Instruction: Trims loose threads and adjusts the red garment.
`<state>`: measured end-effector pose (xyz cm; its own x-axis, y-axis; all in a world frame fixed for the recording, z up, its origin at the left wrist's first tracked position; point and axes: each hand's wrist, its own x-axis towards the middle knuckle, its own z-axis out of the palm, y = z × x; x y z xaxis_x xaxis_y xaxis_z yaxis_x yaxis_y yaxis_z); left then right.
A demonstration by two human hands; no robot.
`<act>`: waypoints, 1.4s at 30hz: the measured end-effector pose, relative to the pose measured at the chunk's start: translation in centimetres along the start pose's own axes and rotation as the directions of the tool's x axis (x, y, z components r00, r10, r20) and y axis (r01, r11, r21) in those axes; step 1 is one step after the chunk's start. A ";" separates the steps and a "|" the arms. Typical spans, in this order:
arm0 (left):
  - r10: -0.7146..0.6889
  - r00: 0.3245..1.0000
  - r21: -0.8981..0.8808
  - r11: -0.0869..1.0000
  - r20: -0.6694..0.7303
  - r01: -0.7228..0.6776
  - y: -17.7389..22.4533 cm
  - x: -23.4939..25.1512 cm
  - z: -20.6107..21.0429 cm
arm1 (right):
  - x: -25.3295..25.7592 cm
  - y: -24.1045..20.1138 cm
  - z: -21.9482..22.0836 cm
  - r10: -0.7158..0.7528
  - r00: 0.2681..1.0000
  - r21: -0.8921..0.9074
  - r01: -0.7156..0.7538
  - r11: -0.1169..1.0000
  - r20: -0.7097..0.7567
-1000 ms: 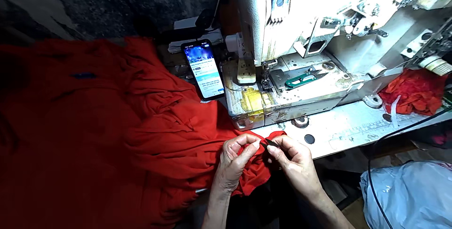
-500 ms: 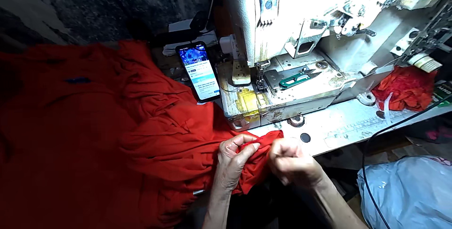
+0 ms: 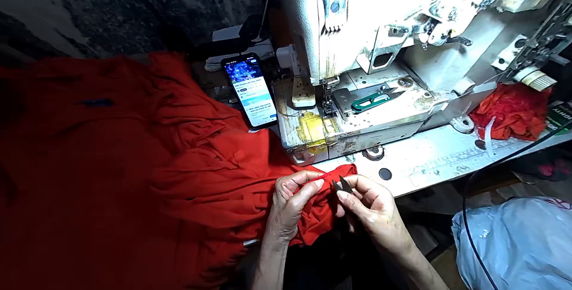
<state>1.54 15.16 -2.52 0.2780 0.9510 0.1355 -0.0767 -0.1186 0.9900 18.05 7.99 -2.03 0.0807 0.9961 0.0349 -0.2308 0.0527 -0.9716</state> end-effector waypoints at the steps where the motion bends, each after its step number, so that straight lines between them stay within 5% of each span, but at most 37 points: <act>1: 0.000 1.000 0.002 1.000 -0.003 0.000 0.0 0.0 0.0 | 0.0 0.0 0.1 -0.003 1.000 -0.042 0.003 0.999 -0.007; 8: -0.004 1.000 -0.011 1.000 -0.019 0.003 0.0 -0.1 0.1 | 0.3 -0.6 0.7 0.066 0.997 -0.162 -0.073 0.984 -0.046; 23: 0.010 1.000 -0.044 0.999 -0.022 -0.011 -0.2 -0.1 0.2 | 0.6 0.7 0.4 -0.062 0.998 -0.165 0.056 0.985 -0.028; 28: 0.007 1.000 -0.018 1.000 -0.021 -0.007 0.1 -0.1 0.3 | 0.6 -0.1 0.5 0.045 0.997 -0.239 -0.061 0.969 -0.070; 38: 0.001 1.000 -0.028 1.000 -0.010 -0.002 -0.1 -0.1 0.2 | 0.6 -0.1 0.6 0.031 0.997 -0.204 -0.044 0.978 -0.066; 42: 0.002 1.000 -0.033 0.999 0.007 -0.001 -0.2 -0.1 0.1 | 0.7 0.9 0.4 -0.080 0.997 -0.099 0.078 0.992 -0.013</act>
<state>1.58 15.02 -2.70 0.2843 0.9488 0.1375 -0.1089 -0.1105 0.9879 17.53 8.80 -2.81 0.1110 0.9878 0.1093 -0.1268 0.1232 -0.9843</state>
